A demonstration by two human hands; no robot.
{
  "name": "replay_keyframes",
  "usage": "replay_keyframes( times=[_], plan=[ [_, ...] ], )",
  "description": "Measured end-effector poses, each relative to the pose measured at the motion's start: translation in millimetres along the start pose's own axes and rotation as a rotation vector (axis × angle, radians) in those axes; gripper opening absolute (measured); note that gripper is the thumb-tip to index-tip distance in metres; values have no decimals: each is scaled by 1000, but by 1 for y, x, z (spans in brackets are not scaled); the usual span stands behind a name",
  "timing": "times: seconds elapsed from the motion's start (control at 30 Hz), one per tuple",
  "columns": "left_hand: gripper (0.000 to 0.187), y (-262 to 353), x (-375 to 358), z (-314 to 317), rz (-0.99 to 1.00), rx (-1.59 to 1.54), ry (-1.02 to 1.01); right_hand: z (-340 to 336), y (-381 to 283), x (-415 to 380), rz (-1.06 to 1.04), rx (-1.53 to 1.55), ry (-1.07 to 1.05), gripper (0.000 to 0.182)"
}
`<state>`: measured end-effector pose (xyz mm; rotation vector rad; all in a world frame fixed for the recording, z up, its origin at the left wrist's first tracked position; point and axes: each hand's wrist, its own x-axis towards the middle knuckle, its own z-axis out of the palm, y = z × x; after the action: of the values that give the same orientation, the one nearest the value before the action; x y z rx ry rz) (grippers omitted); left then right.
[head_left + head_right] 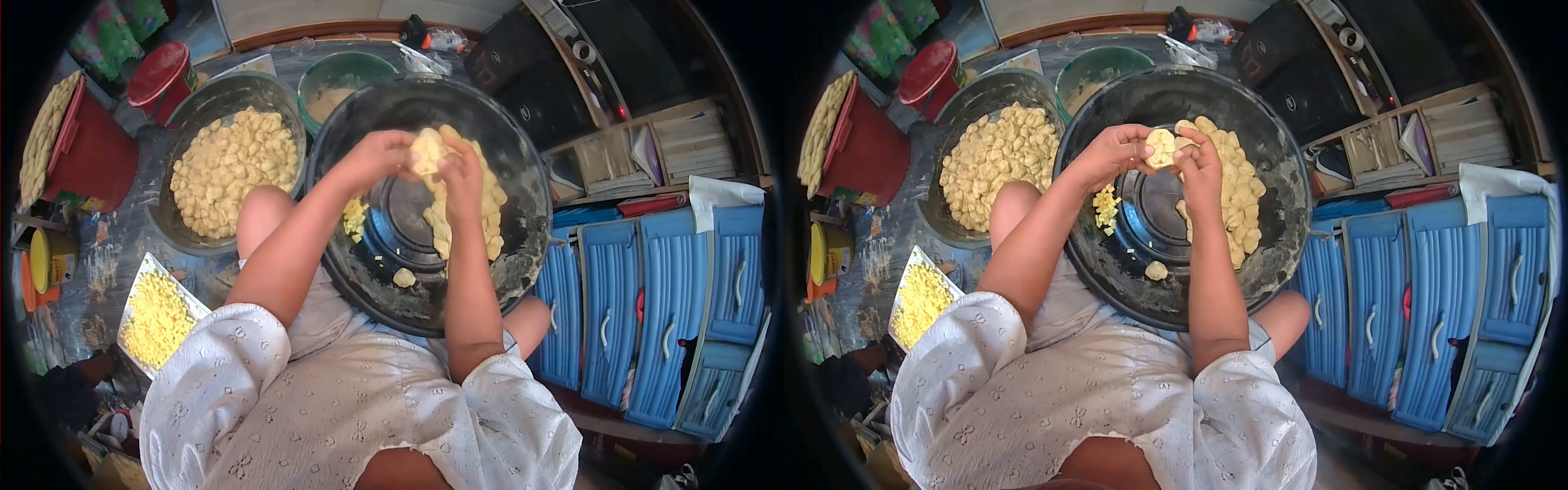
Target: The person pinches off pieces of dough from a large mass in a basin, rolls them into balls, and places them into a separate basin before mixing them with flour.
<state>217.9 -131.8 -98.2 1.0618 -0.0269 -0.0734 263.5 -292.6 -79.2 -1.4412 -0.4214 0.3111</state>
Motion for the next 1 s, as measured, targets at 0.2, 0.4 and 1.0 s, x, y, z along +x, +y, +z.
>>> replay_keyframes(
  times=[0.2, 0.4, 1.0],
  plan=[
    [28, 1, -1, 0, 7, -101, 4, -2, 4, 3, -14, 100, 14, 27],
    [24, 5, 6, -18, 183, 27, 337, 3, 24, 33, -47, -127, -152, 27],
    [20, 18, 13, -41, 229, -10, 624, 20, 190, 77, 124, -835, -61, 19]
  ],
)
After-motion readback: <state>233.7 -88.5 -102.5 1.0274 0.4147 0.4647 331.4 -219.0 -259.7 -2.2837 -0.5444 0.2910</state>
